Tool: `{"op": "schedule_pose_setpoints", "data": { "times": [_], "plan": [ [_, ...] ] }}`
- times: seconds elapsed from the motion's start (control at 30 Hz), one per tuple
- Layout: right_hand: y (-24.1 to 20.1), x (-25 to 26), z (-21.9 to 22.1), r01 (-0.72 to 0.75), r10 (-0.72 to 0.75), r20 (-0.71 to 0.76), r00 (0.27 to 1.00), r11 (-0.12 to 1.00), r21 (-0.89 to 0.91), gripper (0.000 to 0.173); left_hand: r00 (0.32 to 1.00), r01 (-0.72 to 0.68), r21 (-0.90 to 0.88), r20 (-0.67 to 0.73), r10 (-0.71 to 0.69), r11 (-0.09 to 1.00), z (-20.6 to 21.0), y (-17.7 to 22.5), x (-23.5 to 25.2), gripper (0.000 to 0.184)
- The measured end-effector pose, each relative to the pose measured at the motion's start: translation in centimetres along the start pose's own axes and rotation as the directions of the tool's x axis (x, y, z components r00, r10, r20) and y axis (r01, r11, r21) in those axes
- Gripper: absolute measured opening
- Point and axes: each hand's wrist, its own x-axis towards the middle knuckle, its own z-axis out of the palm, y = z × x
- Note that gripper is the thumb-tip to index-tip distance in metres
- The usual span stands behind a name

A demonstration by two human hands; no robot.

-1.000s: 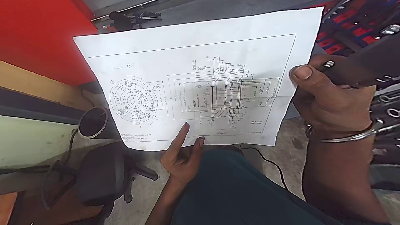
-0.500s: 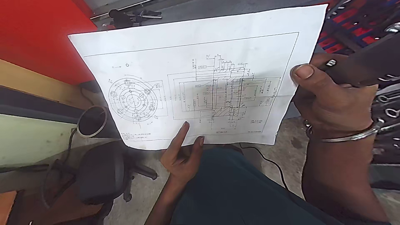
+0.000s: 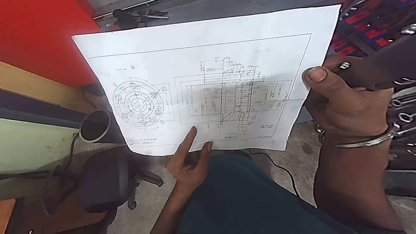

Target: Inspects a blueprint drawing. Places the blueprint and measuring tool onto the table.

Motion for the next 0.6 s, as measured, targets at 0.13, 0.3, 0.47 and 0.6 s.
{"op": "schedule_pose_setpoints", "data": {
  "times": [0.13, 0.3, 0.47, 0.6],
  "plan": [
    [0.03, 0.03, 0.0, 0.003, -0.003, 0.006, 1.0, 1.0, -0.004, 0.005, 1.0, 0.005, -0.008, 0.0, -0.005, 1.0, 0.03, 0.02, 0.01, 0.052],
    [0.03, 0.03, -0.03, 0.0, 0.0, 0.005, 1.0, 1.0, 0.004, 0.004, 1.0, 0.001, -0.021, -0.004, -0.001, 1.0, 0.06, 0.0, 0.03, 0.052],
    [0.02, -0.05, -0.11, -0.007, 0.007, -0.001, 1.0, 1.0, -0.004, 0.005, 1.0, 0.004, -0.017, 0.001, -0.004, 1.0, 0.12, 0.03, 0.03, 0.051],
    [0.12, -0.24, -0.42, -0.039, 0.039, -0.011, 0.999, 0.999, -0.02, 0.005, 1.0, 0.013, -0.015, 0.005, -0.013, 1.0, 0.24, -0.05, 0.0, 0.051]
  ]
}}
